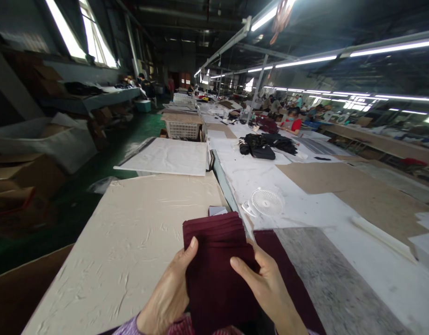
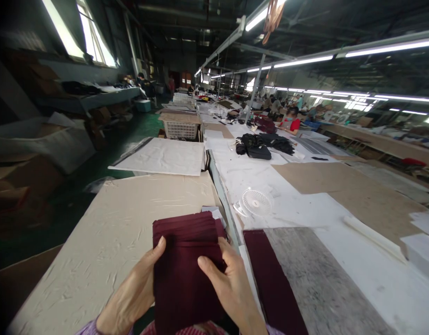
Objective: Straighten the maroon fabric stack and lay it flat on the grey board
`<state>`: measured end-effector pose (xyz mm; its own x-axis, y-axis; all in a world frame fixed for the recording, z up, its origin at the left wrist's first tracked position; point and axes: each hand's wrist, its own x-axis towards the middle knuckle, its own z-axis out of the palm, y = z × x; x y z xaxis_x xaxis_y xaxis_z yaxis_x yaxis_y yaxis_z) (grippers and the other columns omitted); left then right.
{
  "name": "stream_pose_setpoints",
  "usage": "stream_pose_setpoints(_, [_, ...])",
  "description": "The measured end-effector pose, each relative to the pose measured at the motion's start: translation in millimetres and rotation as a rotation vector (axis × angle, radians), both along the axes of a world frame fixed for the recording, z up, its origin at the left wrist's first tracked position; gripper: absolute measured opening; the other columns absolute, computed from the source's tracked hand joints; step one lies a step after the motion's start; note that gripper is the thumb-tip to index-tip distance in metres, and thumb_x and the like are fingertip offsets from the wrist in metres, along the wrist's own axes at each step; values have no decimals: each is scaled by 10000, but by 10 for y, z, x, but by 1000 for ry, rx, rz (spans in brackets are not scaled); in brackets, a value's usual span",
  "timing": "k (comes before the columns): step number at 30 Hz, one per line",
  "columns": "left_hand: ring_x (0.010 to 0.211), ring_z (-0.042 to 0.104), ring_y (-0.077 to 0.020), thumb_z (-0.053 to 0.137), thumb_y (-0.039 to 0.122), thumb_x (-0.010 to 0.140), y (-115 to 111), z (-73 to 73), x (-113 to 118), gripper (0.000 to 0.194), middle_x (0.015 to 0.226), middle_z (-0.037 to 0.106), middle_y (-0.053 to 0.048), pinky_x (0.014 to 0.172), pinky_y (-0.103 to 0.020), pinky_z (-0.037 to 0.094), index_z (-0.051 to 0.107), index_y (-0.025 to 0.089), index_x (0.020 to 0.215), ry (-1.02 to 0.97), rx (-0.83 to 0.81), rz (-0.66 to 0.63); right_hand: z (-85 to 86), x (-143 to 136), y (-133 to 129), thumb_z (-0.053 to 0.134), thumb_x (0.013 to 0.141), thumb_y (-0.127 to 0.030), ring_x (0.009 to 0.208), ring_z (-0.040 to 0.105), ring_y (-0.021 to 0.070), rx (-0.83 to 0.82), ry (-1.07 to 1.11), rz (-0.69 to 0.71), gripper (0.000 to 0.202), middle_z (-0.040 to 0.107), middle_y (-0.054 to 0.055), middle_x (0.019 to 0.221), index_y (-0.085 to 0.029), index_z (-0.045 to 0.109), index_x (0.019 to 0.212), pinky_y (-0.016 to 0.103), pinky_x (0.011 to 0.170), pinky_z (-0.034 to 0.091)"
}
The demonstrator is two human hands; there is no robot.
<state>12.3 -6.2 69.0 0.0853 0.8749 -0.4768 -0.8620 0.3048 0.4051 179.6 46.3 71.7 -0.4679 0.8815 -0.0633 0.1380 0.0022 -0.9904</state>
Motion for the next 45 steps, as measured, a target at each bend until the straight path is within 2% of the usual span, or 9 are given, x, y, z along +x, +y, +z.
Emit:
stream_pose_setpoints(4, [972, 669, -276, 545, 361, 862, 36, -4, -54, 430, 1022, 722, -145, 944, -397, 491, 588, 88, 1191, -146, 43, -67, 3, -15, 32, 567, 888, -350, 1178, 539, 234, 2, -11, 39, 362, 579, 52, 1289, -272, 548, 1241, 387, 1020, 423])
stream_pose_setpoints(11, [970, 669, -282, 581, 319, 842, 90, 1, -62, 496, 1080, 703, -143, 951, -400, 486, 511, 95, 1279, -64, -20, -33, 49, -1, 94, 567, 881, -351, 1183, 534, 251, 9, -57, 59, 390, 595, 83, 1267, -224, 551, 1249, 418, 1036, 400])
stream_pose_setpoints(17, [970, 669, -277, 571, 300, 850, 137, 35, -111, 460, 1049, 715, -139, 953, -383, 489, 540, 68, 1246, -42, -38, -4, 49, 71, 155, 570, 870, -344, 1079, 594, 237, 14, -123, 74, 335, 633, 78, 1194, -218, 581, 1180, 383, 949, 462])
stream_pose_setpoints(23, [975, 670, -245, 535, 261, 875, 175, 42, -191, 419, 990, 735, -122, 984, -353, 466, 546, 51, 1237, 19, -41, 63, 51, 110, 198, 610, 837, -357, 1113, 576, 257, -76, -130, 61, 304, 651, 74, 1144, -210, 590, 1102, 405, 965, 447])
stream_pose_setpoints(26, [983, 667, -245, 542, 276, 870, 175, 65, -159, 419, 994, 735, -116, 994, -351, 456, 556, 67, 1233, -2, 6, 27, 75, 26, 213, 594, 856, -342, 1082, 592, 230, -48, -55, 135, 310, 643, 59, 1136, -232, 591, 1146, 390, 973, 445])
stream_pose_setpoints(29, [978, 668, -252, 548, 297, 865, 163, 65, -121, 413, 976, 739, -118, 1010, -360, 441, 581, 68, 1207, -36, 28, -17, 80, -62, 211, 596, 858, -341, 1092, 583, 223, 15, -41, 119, 320, 641, 52, 1135, -242, 600, 1163, 384, 978, 445])
stream_pose_setpoints(37, [1104, 602, -279, 583, 462, 813, 112, -80, -177, 411, 1069, 715, -93, 1064, -388, 376, 694, 149, 1055, -144, 184, -17, 51, -113, 206, 582, 856, -363, 1106, 587, 266, -30, -65, 52, 312, 670, 71, 1135, -203, 629, 1120, 378, 874, 522])
stream_pose_setpoints(41, [1107, 599, -275, 753, 321, 688, 31, -207, -172, 293, 1051, 725, -58, 1054, -384, 383, 729, 213, 959, 31, 217, 49, 59, -124, 205, 577, 854, -381, 1124, 577, 281, -38, -82, 53, 341, 699, 71, 1056, -198, 625, 1138, 378, 849, 535])
stream_pose_setpoints(45, [1036, 638, -282, 812, 188, 604, 17, -229, -136, 359, 975, 745, -63, 995, -404, 441, 728, 220, 952, 141, 226, 21, 59, -136, 187, 564, 866, -402, 1113, 585, 283, -46, -52, 44, 374, 699, 78, 1054, -205, 604, 1180, 394, 870, 525])
